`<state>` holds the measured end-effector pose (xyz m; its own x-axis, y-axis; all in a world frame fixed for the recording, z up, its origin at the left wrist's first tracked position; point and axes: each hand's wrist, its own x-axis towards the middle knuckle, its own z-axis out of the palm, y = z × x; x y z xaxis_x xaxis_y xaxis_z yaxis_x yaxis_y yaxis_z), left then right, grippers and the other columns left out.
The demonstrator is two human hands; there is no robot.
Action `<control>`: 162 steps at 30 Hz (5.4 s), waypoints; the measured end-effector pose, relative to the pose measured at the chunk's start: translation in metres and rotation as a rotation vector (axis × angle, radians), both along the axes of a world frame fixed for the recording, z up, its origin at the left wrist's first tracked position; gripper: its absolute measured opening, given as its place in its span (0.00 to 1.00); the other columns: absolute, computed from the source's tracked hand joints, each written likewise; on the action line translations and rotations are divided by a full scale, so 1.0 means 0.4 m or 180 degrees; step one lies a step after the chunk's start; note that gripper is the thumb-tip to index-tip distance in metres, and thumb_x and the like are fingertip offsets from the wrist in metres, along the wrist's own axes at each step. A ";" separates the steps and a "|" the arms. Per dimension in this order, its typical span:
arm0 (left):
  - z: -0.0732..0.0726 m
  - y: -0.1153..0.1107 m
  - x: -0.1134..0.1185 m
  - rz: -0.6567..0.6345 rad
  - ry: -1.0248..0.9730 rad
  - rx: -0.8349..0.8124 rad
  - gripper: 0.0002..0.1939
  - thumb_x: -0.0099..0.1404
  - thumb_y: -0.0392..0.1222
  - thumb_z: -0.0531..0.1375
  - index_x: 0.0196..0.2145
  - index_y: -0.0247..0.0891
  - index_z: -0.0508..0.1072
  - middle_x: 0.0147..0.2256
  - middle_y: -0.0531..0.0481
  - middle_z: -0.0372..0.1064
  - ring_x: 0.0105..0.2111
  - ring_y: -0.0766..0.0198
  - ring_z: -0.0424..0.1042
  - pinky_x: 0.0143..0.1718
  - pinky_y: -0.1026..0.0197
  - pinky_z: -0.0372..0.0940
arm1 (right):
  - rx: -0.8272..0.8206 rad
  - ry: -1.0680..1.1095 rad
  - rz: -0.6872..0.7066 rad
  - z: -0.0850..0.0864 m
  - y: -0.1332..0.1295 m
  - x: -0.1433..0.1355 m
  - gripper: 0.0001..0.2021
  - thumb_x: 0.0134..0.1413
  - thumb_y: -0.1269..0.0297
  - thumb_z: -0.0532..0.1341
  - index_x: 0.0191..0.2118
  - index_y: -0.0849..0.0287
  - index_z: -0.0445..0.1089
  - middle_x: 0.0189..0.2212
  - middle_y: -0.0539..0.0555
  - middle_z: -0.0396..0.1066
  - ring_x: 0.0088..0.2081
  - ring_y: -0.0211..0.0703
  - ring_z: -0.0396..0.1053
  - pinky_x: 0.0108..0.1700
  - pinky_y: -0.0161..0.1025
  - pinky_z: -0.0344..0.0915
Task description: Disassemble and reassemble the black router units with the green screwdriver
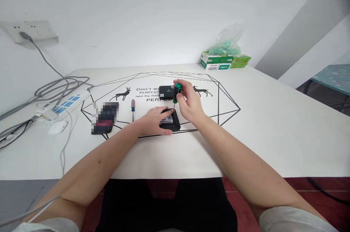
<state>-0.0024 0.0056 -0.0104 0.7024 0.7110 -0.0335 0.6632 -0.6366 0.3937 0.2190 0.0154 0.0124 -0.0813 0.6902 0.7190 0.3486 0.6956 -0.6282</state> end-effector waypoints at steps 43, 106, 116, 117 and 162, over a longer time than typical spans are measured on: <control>0.018 -0.008 0.007 0.0003 0.0129 -0.0081 0.54 0.69 0.71 0.64 0.81 0.42 0.55 0.79 0.34 0.46 0.78 0.33 0.46 0.77 0.33 0.45 | 0.0335 -0.0215 -0.0159 -0.001 0.005 -0.001 0.25 0.67 0.66 0.58 0.68 0.47 0.64 0.56 0.59 0.75 0.50 0.52 0.76 0.51 0.58 0.82; 0.051 0.052 -0.095 0.1345 0.0504 0.0603 0.29 0.77 0.56 0.53 0.67 0.41 0.73 0.65 0.35 0.73 0.67 0.38 0.68 0.71 0.33 0.53 | 0.0213 0.0396 -0.0440 -0.012 0.028 0.006 0.22 0.64 0.57 0.66 0.61 0.45 0.65 0.51 0.57 0.71 0.49 0.50 0.73 0.40 0.48 0.81; 0.056 -0.018 -0.059 0.0653 0.0374 -0.0405 0.64 0.54 0.71 0.74 0.79 0.46 0.56 0.79 0.38 0.49 0.79 0.23 0.42 0.73 0.29 0.56 | 0.0184 0.0304 -0.0415 0.000 0.014 -0.004 0.22 0.65 0.57 0.65 0.62 0.46 0.64 0.53 0.57 0.71 0.49 0.49 0.74 0.39 0.48 0.82; 0.048 -0.021 -0.042 0.0557 0.0271 -0.0376 0.62 0.56 0.71 0.73 0.79 0.45 0.56 0.79 0.38 0.50 0.79 0.26 0.42 0.74 0.31 0.55 | 0.0166 0.0329 -0.0373 0.000 0.011 -0.007 0.22 0.65 0.58 0.65 0.62 0.45 0.64 0.53 0.57 0.71 0.49 0.50 0.74 0.39 0.48 0.82; -0.013 -0.010 0.029 -0.0110 0.0491 -0.0092 0.73 0.63 0.87 0.56 0.82 0.30 0.32 0.81 0.28 0.29 0.81 0.35 0.32 0.80 0.37 0.31 | -0.0048 0.0549 0.0686 -0.005 0.018 -0.016 0.15 0.77 0.50 0.54 0.58 0.45 0.73 0.53 0.55 0.77 0.54 0.50 0.77 0.57 0.57 0.78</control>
